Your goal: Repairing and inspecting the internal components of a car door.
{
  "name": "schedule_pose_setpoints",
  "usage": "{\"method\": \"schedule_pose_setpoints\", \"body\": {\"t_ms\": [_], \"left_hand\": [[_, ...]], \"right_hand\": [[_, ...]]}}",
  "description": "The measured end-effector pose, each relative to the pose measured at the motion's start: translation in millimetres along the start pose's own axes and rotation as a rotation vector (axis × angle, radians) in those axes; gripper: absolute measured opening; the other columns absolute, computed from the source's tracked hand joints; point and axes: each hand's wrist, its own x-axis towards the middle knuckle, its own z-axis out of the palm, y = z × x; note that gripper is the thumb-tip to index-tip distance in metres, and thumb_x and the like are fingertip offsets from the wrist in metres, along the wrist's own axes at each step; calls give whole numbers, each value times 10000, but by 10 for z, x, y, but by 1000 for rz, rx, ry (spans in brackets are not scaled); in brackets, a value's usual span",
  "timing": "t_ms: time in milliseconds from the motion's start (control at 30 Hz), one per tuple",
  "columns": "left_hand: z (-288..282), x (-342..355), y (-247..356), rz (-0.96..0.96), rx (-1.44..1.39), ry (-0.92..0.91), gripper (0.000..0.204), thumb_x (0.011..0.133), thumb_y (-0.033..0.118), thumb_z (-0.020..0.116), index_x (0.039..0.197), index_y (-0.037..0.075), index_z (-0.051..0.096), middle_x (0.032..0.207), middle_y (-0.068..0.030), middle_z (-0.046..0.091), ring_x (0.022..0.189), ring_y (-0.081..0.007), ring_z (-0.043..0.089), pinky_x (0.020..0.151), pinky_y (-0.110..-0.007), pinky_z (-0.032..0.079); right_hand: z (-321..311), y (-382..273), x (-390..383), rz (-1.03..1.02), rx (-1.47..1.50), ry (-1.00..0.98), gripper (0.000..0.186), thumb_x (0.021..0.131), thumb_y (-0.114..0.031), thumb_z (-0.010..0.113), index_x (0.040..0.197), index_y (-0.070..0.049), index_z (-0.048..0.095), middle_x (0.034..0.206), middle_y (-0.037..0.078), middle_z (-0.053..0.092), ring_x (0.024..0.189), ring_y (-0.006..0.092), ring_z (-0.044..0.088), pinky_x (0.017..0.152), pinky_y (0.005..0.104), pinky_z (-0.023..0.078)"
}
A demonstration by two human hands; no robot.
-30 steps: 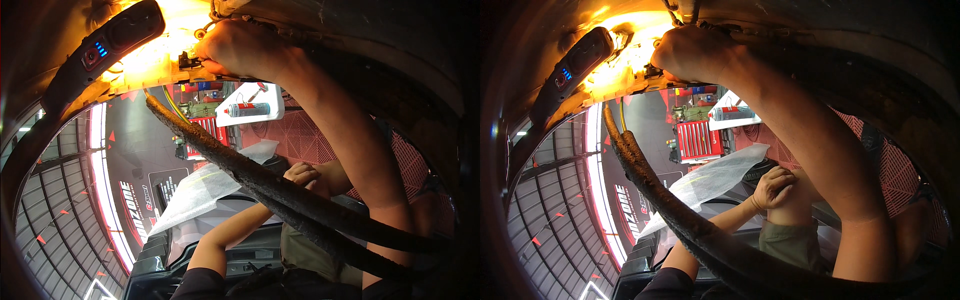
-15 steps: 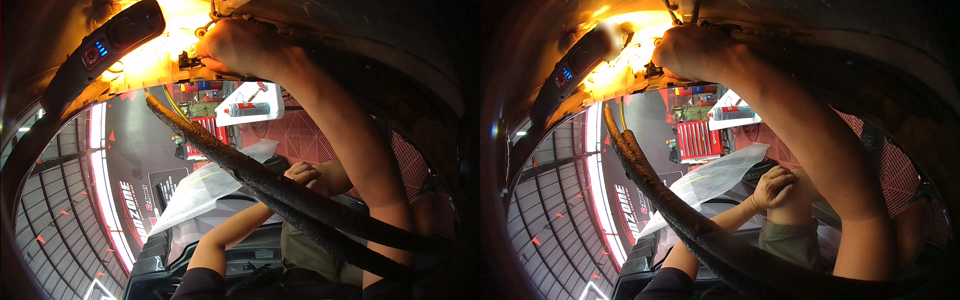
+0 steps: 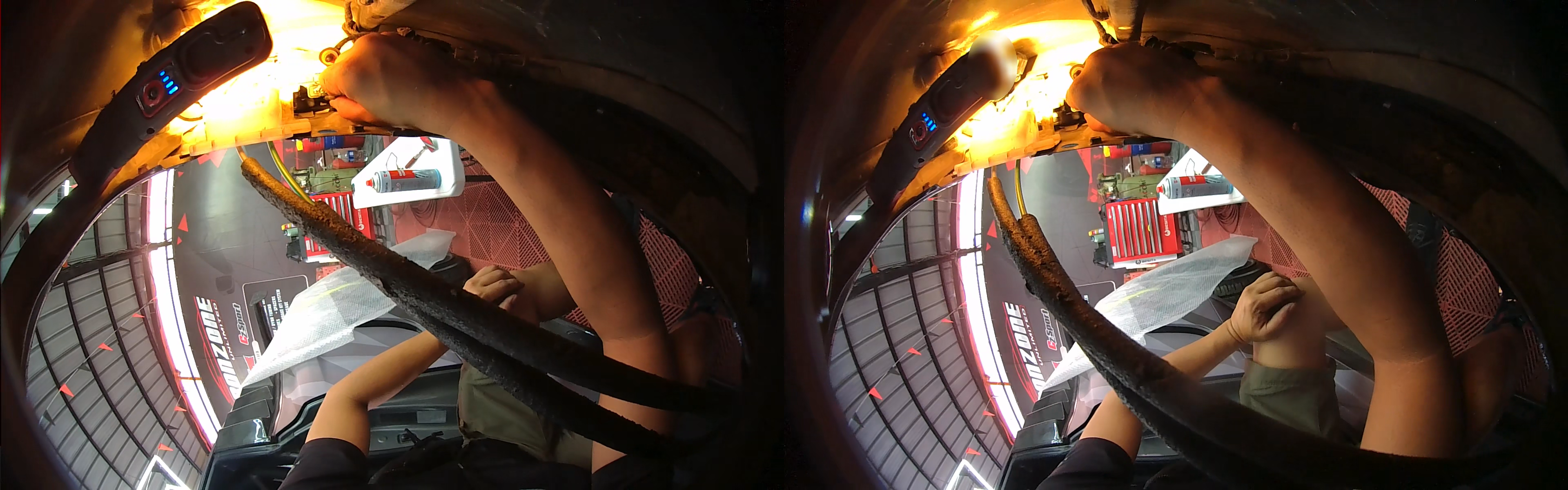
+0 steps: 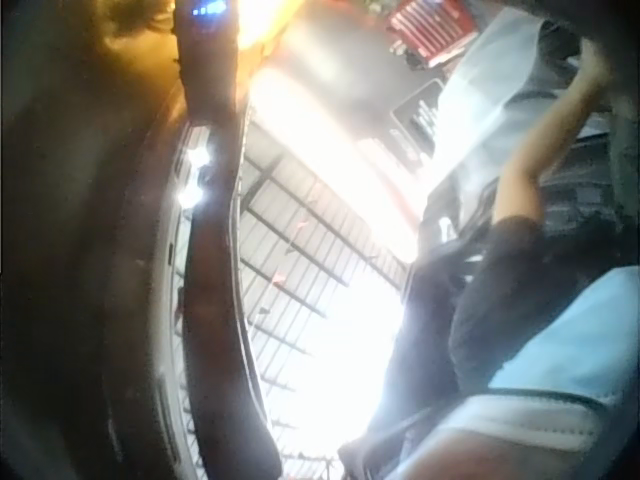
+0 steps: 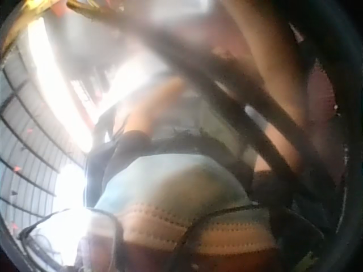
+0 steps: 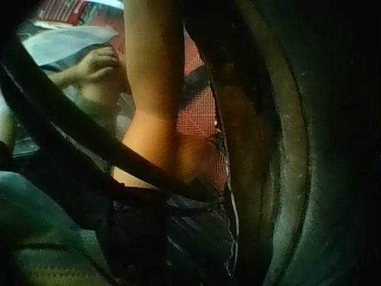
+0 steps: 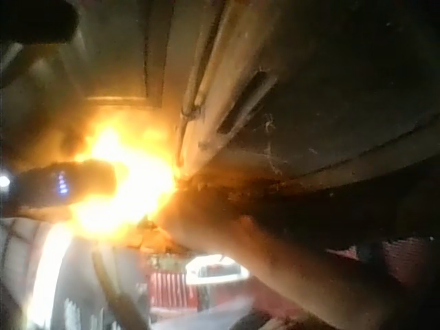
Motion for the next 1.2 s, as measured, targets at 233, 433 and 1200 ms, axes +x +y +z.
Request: {"method": "schedule_pose_setpoints", "body": {"t_ms": [233, 433, 1200], "left_hand": [[7, -8, 12, 7, 5, 6, 250, 811, 109, 654, 1017, -29, 687, 944, -167, 652, 857, -340, 613, 777, -391, 518], [-6, -22, 8, -15, 13, -7, 258, 811, 109, 656, 1027, -29, 687, 946, -166, 653, 852, -339, 611, 772, -391, 517], [-7, 16, 35, -1, 6, 9, 266, 805, 113, 656, 1030, -27, 683, 926, -163, 634, 828, -338, 593, 747, -389, 506]], "right_hand": [[-3, -11, 7, 23, 25, -61, 92, 654, -97, 732, 722, -36, 720, 744, 199, 686, 723, 325, 719, 676, 417, 583], [12, 1, 15, 2, 0, -70, 87, 690, -106, 726, 734, -31, 722, 739, 197, 688, 725, 328, 722, 683, 418, 586], [-17, -8, 10, 32, 68, -108, 82, 689, -89, 706, 711, -10, 704, 694, 198, 674, 677, 329, 711, 649, 418, 572]]}}
